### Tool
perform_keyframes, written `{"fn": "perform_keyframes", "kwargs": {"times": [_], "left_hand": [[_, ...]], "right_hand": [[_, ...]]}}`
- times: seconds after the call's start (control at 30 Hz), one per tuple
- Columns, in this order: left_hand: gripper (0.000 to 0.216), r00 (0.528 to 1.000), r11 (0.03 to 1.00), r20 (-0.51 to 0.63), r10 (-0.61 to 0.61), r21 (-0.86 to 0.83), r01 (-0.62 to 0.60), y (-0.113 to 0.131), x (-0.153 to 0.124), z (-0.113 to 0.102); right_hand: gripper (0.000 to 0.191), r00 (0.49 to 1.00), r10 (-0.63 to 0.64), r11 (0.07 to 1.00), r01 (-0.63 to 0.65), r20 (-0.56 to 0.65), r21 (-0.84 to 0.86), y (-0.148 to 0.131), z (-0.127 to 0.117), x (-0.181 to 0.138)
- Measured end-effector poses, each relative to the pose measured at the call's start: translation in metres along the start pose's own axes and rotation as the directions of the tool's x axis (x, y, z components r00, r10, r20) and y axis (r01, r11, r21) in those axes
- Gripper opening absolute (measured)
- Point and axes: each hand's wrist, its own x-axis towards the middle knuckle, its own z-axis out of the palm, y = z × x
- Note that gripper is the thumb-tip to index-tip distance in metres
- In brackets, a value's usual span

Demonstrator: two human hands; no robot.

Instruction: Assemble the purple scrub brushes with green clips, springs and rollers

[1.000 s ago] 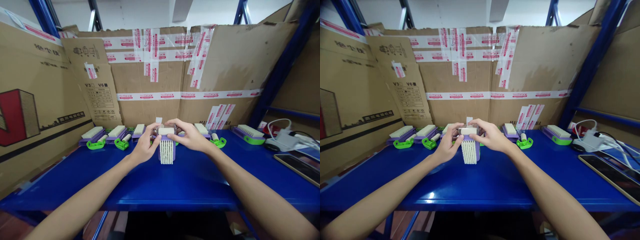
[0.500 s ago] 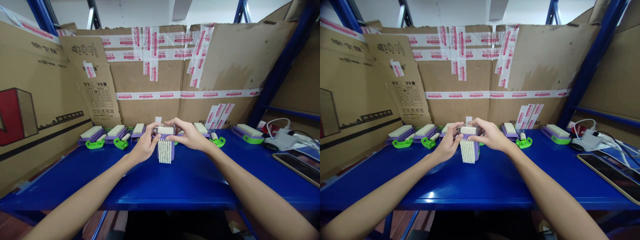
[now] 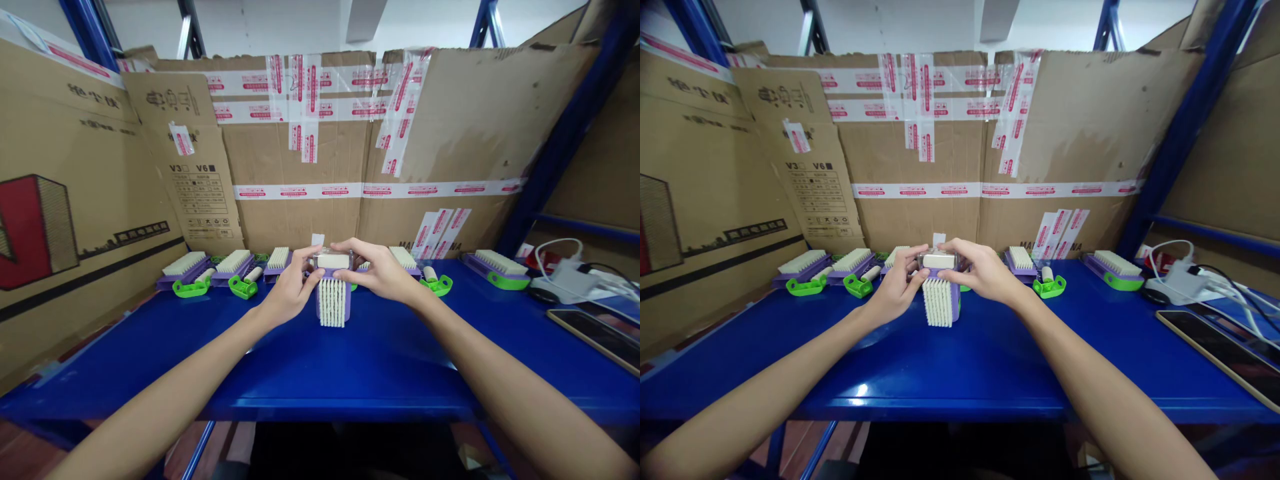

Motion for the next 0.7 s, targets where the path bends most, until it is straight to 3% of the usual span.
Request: {"fn": "perform_keyframes", "kwargs": {"times": [0.23, 0.7], "left_hand": [[0.046, 1.0, 1.0, -0.011, -0.011, 0.013, 0.011, -0.002, -0.001, 0.0], [0.044, 1.0, 0.999, -0.008, -0.028, 0.017, 0.029, 0.003, 0.001, 0.001]], "right_hand": [[0.049, 0.998, 0.026, 0.999, -0.028, 0.051, 0.036, -0.001, -0.008, 0.001], [0.056, 0.984, 0.11, 0.948, -0.146, 0.14, 0.284, 0.005, -0.012, 0.002]]}}
